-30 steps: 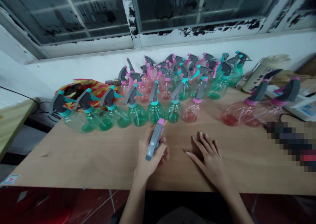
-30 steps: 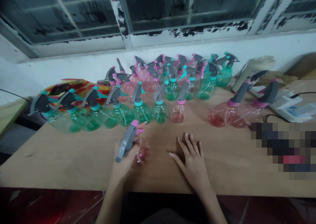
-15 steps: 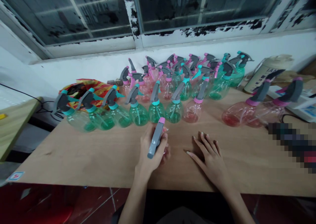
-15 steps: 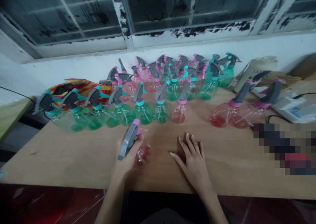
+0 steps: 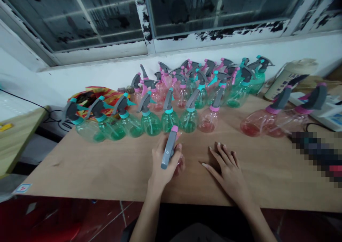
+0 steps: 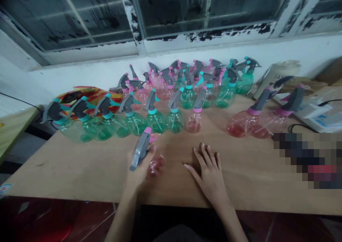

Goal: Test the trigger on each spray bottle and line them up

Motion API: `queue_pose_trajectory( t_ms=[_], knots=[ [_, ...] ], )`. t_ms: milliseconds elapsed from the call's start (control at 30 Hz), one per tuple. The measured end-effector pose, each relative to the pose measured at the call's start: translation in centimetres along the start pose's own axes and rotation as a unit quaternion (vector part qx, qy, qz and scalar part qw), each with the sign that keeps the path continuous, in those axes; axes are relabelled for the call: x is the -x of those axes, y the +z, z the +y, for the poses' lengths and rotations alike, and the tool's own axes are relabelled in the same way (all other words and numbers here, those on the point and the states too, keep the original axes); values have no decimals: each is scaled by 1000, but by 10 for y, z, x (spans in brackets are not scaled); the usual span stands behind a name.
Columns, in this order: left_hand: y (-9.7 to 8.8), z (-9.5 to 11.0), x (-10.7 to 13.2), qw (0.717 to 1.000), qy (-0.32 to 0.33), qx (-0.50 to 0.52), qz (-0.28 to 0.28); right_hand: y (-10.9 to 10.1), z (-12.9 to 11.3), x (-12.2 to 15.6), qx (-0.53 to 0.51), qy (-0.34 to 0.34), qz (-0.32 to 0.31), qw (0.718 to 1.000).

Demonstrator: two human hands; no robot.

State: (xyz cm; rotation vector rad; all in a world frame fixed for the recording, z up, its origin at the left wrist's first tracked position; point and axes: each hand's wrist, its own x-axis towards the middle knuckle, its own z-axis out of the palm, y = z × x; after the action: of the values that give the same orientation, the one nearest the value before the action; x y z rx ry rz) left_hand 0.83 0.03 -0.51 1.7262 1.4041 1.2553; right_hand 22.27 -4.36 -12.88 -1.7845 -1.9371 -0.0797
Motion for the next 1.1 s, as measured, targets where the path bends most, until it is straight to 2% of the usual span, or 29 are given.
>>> queue_pose_trajectory(
  t_ms=[100,367,567,767,900,1100],
  knots=[
    [0,-2,-1,1000,17,-13,-15,1,0,0,-2,1,-2,1000],
    [0,-6,0,1000,13,-5,-4,-1,0,0,-7,1,-9,1000],
    [0,2,0,1000,6,-7,-3,0,-1,0,-11,3,-7,1000],
    [-3,13,-4,997,-6,19,-69,-4,-3,0,-51,7,-17,999],
    [-2,11,-4,998,-2,25,-59,-14,-13,-2,-88,-17,-38,995],
    [0,9,-1,999,4,4,-40,-32,-41,-9,-140,-70,-69,985]
  ],
)
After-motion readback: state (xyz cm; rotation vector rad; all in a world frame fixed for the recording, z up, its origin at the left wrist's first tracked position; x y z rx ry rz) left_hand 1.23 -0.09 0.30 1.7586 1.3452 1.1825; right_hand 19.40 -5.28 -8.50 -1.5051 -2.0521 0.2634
